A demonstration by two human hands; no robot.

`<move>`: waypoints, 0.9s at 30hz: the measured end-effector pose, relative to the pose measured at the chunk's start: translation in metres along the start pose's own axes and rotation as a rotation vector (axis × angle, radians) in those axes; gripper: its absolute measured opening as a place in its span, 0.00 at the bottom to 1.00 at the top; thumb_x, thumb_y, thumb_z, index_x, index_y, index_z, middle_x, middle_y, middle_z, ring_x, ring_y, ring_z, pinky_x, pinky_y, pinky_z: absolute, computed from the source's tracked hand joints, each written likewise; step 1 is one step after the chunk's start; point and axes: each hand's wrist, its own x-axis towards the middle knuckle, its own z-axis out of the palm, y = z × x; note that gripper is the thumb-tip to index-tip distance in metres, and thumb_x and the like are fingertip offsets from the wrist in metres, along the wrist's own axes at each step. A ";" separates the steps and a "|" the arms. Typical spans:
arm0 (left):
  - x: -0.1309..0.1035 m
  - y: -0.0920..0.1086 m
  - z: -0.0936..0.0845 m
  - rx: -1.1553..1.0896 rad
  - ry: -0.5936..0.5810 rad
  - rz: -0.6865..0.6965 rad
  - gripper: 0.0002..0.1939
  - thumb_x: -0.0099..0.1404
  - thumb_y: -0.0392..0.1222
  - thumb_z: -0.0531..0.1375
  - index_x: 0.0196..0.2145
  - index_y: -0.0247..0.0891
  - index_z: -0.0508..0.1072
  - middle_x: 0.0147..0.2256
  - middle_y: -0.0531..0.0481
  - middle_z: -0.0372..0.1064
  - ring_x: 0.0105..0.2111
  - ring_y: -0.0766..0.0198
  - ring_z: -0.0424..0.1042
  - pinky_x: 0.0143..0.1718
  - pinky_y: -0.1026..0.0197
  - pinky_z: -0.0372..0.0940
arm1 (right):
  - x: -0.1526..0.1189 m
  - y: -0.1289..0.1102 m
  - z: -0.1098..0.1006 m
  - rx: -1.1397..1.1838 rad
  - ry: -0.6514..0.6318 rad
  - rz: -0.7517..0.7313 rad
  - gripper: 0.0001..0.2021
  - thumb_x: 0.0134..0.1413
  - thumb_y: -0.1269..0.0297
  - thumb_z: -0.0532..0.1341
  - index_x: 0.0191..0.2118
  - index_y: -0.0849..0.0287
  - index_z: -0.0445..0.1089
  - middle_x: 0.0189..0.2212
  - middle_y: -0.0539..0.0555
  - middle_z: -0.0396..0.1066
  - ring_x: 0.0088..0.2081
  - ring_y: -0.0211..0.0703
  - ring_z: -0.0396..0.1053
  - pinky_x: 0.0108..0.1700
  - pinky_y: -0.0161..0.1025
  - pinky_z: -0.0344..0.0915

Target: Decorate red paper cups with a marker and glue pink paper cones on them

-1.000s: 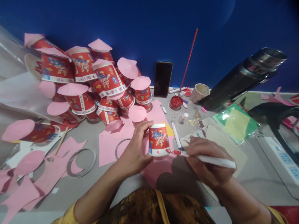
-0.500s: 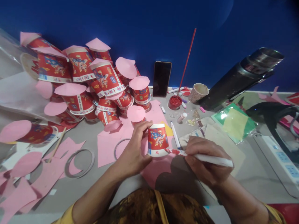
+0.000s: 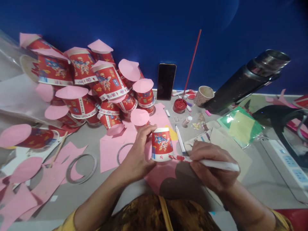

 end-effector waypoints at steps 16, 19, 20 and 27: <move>0.001 -0.002 -0.001 0.006 -0.011 0.026 0.48 0.52 0.26 0.64 0.68 0.49 0.57 0.68 0.41 0.52 0.72 0.43 0.54 0.73 0.37 0.54 | 0.000 0.000 -0.002 -0.050 0.025 0.005 0.09 0.56 0.76 0.65 0.40 0.56 0.75 0.24 0.51 0.75 0.24 0.44 0.73 0.28 0.42 0.70; 0.000 -0.001 -0.001 0.007 -0.010 0.016 0.48 0.52 0.25 0.64 0.68 0.49 0.57 0.68 0.41 0.53 0.72 0.42 0.54 0.74 0.37 0.53 | 0.001 0.000 -0.001 -0.033 -0.001 0.000 0.09 0.56 0.76 0.65 0.40 0.56 0.75 0.23 0.51 0.75 0.23 0.44 0.72 0.29 0.42 0.71; 0.000 -0.001 -0.001 0.006 -0.008 0.013 0.48 0.51 0.25 0.64 0.68 0.49 0.58 0.68 0.41 0.53 0.72 0.41 0.53 0.74 0.37 0.53 | 0.001 -0.001 -0.001 -0.029 0.001 -0.002 0.09 0.56 0.76 0.65 0.40 0.56 0.74 0.23 0.51 0.74 0.23 0.44 0.72 0.29 0.42 0.71; 0.001 0.001 0.000 0.001 -0.005 0.007 0.49 0.51 0.24 0.64 0.68 0.50 0.58 0.68 0.42 0.53 0.72 0.42 0.54 0.73 0.36 0.54 | 0.002 -0.002 -0.001 -0.024 -0.004 -0.014 0.09 0.56 0.77 0.63 0.40 0.56 0.73 0.23 0.51 0.74 0.23 0.43 0.72 0.28 0.41 0.70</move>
